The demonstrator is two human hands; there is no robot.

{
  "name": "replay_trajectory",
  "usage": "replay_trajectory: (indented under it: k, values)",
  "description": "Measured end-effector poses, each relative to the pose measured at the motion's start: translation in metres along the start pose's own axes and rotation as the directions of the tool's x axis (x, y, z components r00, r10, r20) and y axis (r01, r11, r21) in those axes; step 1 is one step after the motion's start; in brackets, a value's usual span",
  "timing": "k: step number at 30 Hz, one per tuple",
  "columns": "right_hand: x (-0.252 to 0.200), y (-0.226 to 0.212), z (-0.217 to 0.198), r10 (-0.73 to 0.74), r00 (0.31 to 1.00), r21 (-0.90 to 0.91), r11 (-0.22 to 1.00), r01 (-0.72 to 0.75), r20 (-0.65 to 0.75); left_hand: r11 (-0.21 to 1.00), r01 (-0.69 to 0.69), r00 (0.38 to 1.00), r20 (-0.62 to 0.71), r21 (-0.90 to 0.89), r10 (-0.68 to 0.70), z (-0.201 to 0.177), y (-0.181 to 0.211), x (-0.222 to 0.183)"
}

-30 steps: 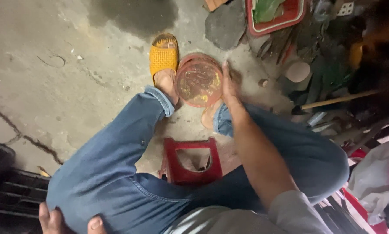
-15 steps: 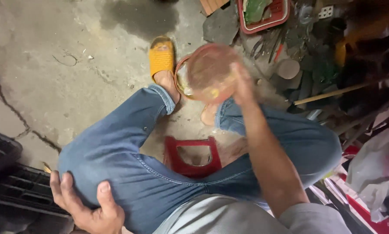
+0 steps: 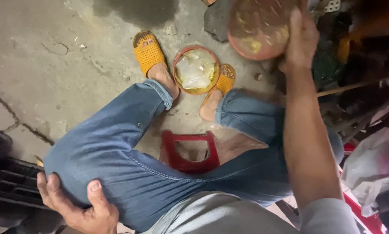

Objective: Repairing the heels of high-heeled shoes by removing old tips, applying glue, and hammering on new heel tips.

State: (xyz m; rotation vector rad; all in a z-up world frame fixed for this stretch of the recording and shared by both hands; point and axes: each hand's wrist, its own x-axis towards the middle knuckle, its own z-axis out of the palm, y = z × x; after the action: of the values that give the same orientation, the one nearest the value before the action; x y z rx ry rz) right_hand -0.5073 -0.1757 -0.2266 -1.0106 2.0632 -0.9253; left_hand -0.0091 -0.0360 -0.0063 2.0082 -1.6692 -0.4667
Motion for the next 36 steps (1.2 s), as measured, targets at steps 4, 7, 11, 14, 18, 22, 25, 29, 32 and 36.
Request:
replay_trajectory:
  k: [4,7,11,14,18,22,25,29,32,36]
  values:
    - [0.014,-0.018,0.07,-0.277,0.945,0.22,0.946,0.237,0.174,0.999,0.04,0.999,-0.009,-0.002,-0.04,0.002,0.0,-0.001]
    - [0.036,0.053,0.126,-0.163,0.974,0.155,0.978,0.14,0.154,0.999,0.039,0.999,0.014,0.019,-0.039,0.0,0.003,0.002]
    - [0.005,0.044,0.138,-0.156,0.987,-0.18,0.971,0.158,0.024,0.999,0.039,0.999,0.007,0.026,-0.039,0.003,0.005,0.004]
    - [-0.054,0.03,0.143,-0.26,0.961,-0.267,0.923,0.276,0.095,0.998,0.055,0.998,-0.028,0.021,-0.054,0.006,0.0,0.004]
    - [-0.132,0.09,0.176,-0.184,0.734,-0.477,0.653,0.589,0.654,1.0,-0.003,1.0,0.013,0.025,0.002,0.002,-0.005,0.005]
    - [-0.156,0.128,0.186,-0.297,0.808,-0.484,0.677,0.554,0.509,1.0,0.011,1.0,0.004,0.008,-0.011,0.001,-0.001,0.002]
    - [-0.139,0.098,0.166,-0.279,0.892,-0.142,0.927,0.347,0.355,0.999,0.032,0.999,0.02,-0.001,-0.032,-0.004,-0.005,-0.002]
    - [-0.123,0.096,0.136,0.059,0.966,0.217,0.969,-0.117,0.253,0.999,0.0,1.0,0.006,-0.049,0.001,-0.004,-0.006,-0.005]
    - [-0.124,0.048,0.098,0.144,0.949,0.58,0.762,-0.286,0.279,0.999,-0.01,1.0,-0.013,-0.045,0.009,-0.005,-0.007,-0.012]
    - [-0.148,-0.058,0.046,0.014,0.961,0.653,0.731,-0.199,0.277,0.969,-0.243,0.966,-0.075,0.046,0.246,-0.004,0.025,0.001]
